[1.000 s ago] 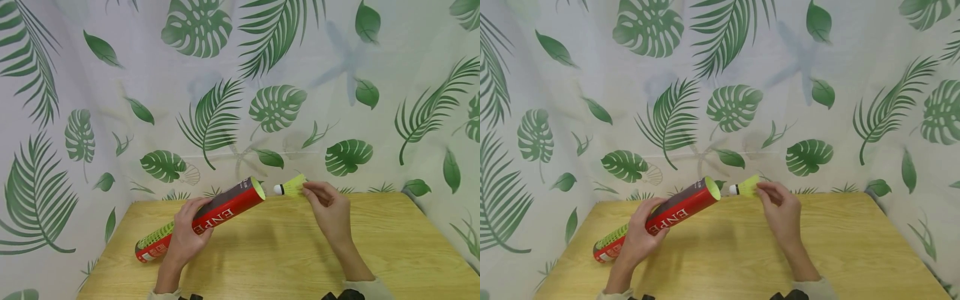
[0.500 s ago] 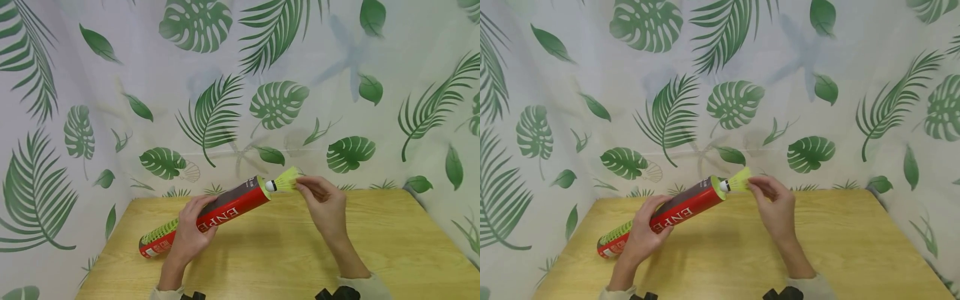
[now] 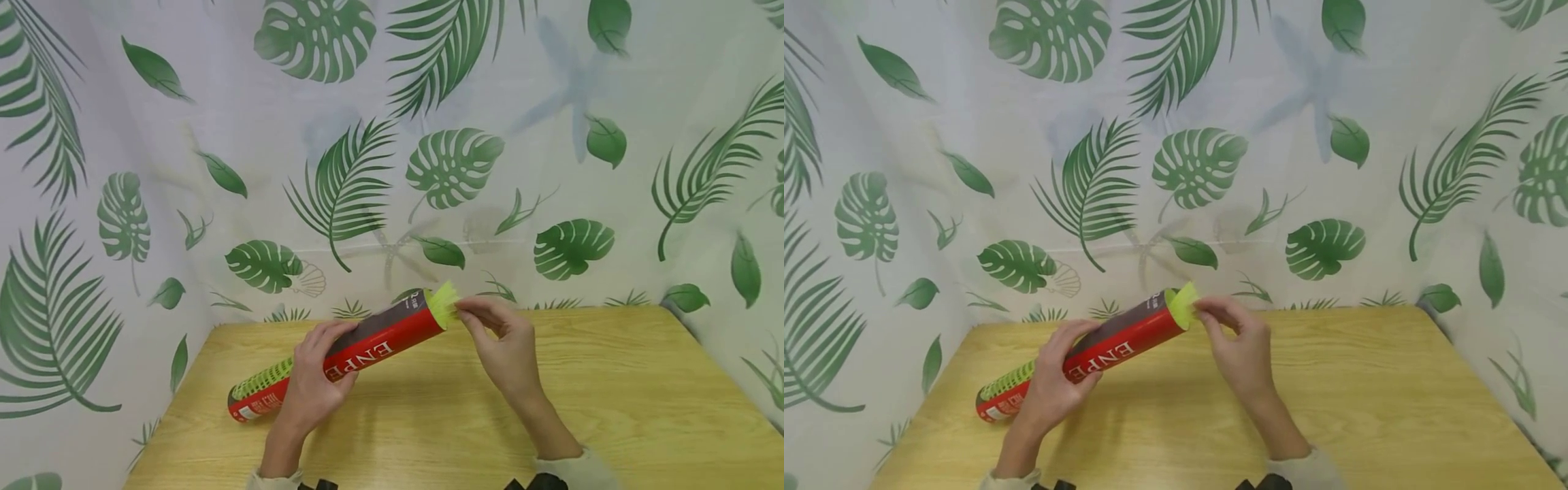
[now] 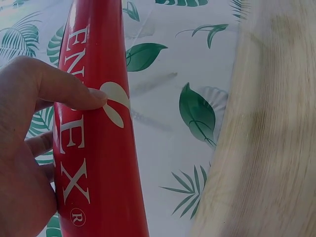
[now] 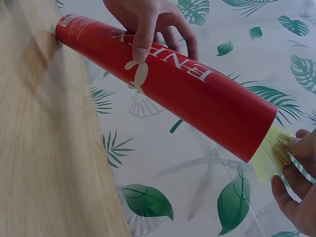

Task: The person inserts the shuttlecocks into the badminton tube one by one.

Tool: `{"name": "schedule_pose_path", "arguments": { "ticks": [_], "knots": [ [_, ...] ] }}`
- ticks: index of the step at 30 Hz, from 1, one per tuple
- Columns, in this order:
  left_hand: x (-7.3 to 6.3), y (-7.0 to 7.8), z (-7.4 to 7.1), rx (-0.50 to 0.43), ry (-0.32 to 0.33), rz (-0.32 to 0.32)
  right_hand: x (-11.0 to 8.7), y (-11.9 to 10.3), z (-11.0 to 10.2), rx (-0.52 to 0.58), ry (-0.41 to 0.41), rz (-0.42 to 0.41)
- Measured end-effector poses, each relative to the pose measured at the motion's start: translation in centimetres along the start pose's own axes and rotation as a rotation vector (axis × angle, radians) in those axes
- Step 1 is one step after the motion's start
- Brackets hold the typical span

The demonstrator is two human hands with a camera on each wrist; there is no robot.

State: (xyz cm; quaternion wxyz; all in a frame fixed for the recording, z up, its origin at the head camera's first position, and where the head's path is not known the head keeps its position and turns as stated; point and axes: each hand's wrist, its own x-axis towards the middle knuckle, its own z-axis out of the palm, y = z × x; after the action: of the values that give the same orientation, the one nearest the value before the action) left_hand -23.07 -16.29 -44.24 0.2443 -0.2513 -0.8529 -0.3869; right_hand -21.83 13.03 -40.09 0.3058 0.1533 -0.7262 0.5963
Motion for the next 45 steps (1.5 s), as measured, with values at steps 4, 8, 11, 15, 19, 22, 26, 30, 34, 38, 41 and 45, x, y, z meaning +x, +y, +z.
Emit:
{"name": "schedule_pose_path", "arguments": {
  "ticks": [4,8,11,15,19,22,26,30,34,38,41,45],
  "knots": [
    [0.0,0.0,0.2,0.002,0.007,0.015,-0.3,-0.1,0.3,-0.011,-0.022,0.004],
    [0.0,0.0,0.5,-0.002,0.004,0.028,-0.6,-0.1,0.4,-0.024,-0.035,0.007],
    [0.0,0.0,0.6,-0.006,0.005,0.025,-0.7,0.0,0.5,-0.015,-0.043,0.004],
    [-0.2,0.1,0.5,-0.007,0.007,0.012,-0.7,0.1,0.6,0.035,-0.055,0.004],
    [-0.2,0.2,0.5,-0.003,0.011,0.019,-0.8,0.3,0.7,0.099,-0.062,0.028],
    [-0.1,0.3,0.7,0.003,0.014,0.036,-1.0,0.5,0.6,0.125,-0.072,0.048],
    [-0.1,0.4,1.1,0.0,0.003,0.045,-1.3,0.6,0.4,0.137,-0.093,0.064],
    [-0.1,0.5,1.3,-0.009,0.006,0.041,-1.4,0.6,0.2,0.132,-0.122,0.076],
    [-0.2,0.5,1.2,-0.007,0.013,0.038,-1.5,0.7,0.2,0.142,-0.169,0.092],
    [-0.3,0.5,1.2,-0.003,0.01,0.041,-1.6,0.9,0.1,0.17,-0.215,0.104],
    [-0.3,0.5,1.2,-0.002,0.006,0.043,-1.4,0.9,0.0,0.176,-0.243,0.115],
    [-0.2,0.4,1.1,0.002,0.01,0.048,-1.2,0.8,-0.1,0.178,-0.283,0.135]
  ]
}}
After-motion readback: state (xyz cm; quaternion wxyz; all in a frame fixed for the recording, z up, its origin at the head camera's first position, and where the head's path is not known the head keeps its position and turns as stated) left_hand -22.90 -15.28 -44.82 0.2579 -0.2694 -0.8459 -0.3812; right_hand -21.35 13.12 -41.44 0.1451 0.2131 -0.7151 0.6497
